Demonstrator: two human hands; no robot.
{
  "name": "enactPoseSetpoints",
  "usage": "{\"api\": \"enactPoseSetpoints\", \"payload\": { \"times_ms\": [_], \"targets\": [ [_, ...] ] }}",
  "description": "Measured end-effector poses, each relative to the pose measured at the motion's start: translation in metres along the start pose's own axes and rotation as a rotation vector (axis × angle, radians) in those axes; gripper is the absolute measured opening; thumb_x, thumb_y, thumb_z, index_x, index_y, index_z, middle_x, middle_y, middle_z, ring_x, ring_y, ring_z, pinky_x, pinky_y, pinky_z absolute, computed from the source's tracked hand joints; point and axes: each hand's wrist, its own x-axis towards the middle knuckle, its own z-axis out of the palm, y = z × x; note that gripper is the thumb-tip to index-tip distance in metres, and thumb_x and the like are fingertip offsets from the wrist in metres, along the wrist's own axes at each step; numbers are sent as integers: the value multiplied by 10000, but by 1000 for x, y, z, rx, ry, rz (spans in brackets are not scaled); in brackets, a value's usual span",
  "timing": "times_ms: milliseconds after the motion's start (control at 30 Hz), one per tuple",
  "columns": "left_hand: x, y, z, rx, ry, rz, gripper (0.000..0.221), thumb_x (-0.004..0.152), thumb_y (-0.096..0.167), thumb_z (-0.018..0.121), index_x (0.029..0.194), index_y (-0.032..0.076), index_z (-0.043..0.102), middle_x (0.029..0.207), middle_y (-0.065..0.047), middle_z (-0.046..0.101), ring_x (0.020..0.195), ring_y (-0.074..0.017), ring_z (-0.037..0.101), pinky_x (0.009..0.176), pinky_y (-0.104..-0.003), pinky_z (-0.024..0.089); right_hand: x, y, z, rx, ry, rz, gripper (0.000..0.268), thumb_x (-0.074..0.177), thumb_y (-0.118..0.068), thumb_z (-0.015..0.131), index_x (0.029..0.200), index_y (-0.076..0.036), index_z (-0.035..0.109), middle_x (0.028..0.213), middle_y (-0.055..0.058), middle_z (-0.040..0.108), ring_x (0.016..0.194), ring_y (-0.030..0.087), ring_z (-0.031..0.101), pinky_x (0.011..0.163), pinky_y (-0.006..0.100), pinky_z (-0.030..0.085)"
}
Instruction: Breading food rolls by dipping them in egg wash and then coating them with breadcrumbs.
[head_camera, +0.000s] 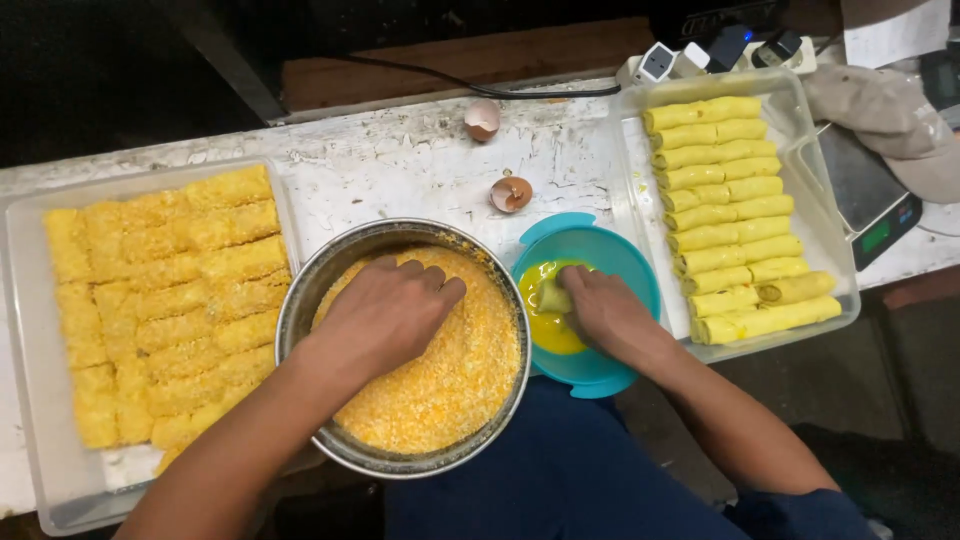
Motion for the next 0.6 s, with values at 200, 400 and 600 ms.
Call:
{"api": "enactPoseSetpoints", "payload": {
  "times_ms": [200,400,600],
  "targets": [
    [11,-21,-5,-432,-191,-69,202,945,230,564,803,129,667,685,-65,688,705,-270,689,684,-358,526,-6,-6,-35,165,-248,124,394,875,-327,644,1220,-164,547,1240,96,578,1203,335,562,971,450,484],
    [7,-27,-2,-461,-202,-124,225,942,290,567,850,121,682,745,-84,713,776,-296,701,727,-403,533,-8,-10,-10,-116,67,48,483,811,-244,629,1239,-78,480,1092,120,523,1067,337,593,813,434,542],
    [6,-29,-8,-491,-243,-147,204,940,274,560,886,137,702,748,-61,713,771,-258,706,736,-384,550,-8,-9,1,-257,-103,-10,445,794,-318,626,1182,-160,475,1040,20,549,1047,235,609,934,402,470]
  ]
}}
